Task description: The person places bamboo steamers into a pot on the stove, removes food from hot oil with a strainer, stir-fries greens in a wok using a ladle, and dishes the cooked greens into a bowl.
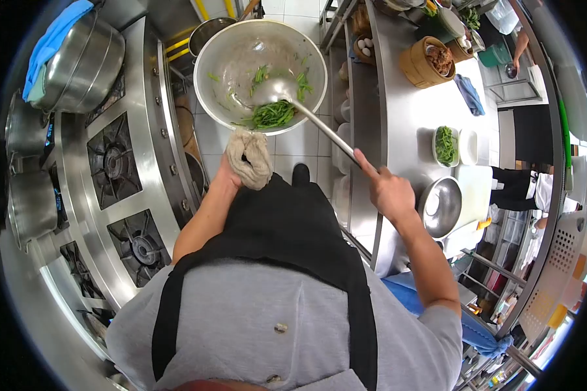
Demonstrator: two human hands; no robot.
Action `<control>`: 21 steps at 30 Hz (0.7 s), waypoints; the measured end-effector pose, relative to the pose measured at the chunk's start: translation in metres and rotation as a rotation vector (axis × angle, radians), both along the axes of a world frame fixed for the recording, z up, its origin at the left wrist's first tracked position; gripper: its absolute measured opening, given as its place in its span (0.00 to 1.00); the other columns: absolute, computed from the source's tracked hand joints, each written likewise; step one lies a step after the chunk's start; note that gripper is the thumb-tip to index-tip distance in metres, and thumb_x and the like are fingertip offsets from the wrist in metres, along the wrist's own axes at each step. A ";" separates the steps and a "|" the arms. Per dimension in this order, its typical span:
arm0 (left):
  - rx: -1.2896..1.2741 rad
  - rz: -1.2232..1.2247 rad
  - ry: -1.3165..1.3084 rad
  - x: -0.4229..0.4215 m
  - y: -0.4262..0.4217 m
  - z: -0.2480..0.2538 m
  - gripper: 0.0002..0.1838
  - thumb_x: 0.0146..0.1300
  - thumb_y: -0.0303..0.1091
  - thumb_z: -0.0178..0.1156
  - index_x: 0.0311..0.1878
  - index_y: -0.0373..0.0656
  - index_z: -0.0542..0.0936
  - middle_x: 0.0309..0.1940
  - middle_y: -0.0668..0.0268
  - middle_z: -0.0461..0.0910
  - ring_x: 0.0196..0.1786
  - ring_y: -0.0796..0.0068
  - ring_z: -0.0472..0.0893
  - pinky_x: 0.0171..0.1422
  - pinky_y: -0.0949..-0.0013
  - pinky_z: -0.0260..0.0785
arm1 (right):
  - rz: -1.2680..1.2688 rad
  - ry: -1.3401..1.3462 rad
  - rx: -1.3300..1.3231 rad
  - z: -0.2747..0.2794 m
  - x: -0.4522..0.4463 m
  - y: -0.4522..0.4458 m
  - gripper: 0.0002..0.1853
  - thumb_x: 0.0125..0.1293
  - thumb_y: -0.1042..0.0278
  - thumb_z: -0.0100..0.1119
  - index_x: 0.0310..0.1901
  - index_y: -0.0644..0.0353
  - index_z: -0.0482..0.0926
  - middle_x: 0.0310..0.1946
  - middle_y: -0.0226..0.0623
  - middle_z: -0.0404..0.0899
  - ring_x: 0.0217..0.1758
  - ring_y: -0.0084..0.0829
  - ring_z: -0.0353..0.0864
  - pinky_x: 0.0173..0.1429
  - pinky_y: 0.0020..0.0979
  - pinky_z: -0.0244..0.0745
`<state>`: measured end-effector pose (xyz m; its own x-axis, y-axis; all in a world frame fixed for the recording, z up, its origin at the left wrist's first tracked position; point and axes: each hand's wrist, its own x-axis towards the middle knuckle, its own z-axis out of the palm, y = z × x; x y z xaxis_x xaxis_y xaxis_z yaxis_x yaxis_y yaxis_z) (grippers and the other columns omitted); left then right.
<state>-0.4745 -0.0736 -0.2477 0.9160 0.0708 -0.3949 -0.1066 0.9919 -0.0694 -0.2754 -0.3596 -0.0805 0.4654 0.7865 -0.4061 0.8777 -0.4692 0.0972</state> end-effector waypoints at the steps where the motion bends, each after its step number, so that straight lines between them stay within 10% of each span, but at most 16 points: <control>1: 0.024 -0.002 0.002 -0.002 -0.001 0.000 0.23 0.73 0.53 0.49 0.47 0.42 0.80 0.41 0.59 0.83 0.43 0.63 0.84 0.51 0.59 0.81 | -0.035 0.023 0.039 -0.007 0.001 0.012 0.49 0.60 0.75 0.55 0.78 0.26 0.45 0.32 0.42 0.78 0.30 0.47 0.84 0.35 0.47 0.82; 21: -0.037 -0.063 -0.171 0.013 -0.010 -0.004 0.17 0.71 0.49 0.51 0.45 0.45 0.80 0.39 0.62 0.84 0.41 0.64 0.85 0.48 0.59 0.81 | -0.206 0.009 0.071 -0.045 -0.002 0.036 0.45 0.64 0.72 0.53 0.79 0.34 0.45 0.31 0.52 0.81 0.32 0.55 0.84 0.41 0.52 0.80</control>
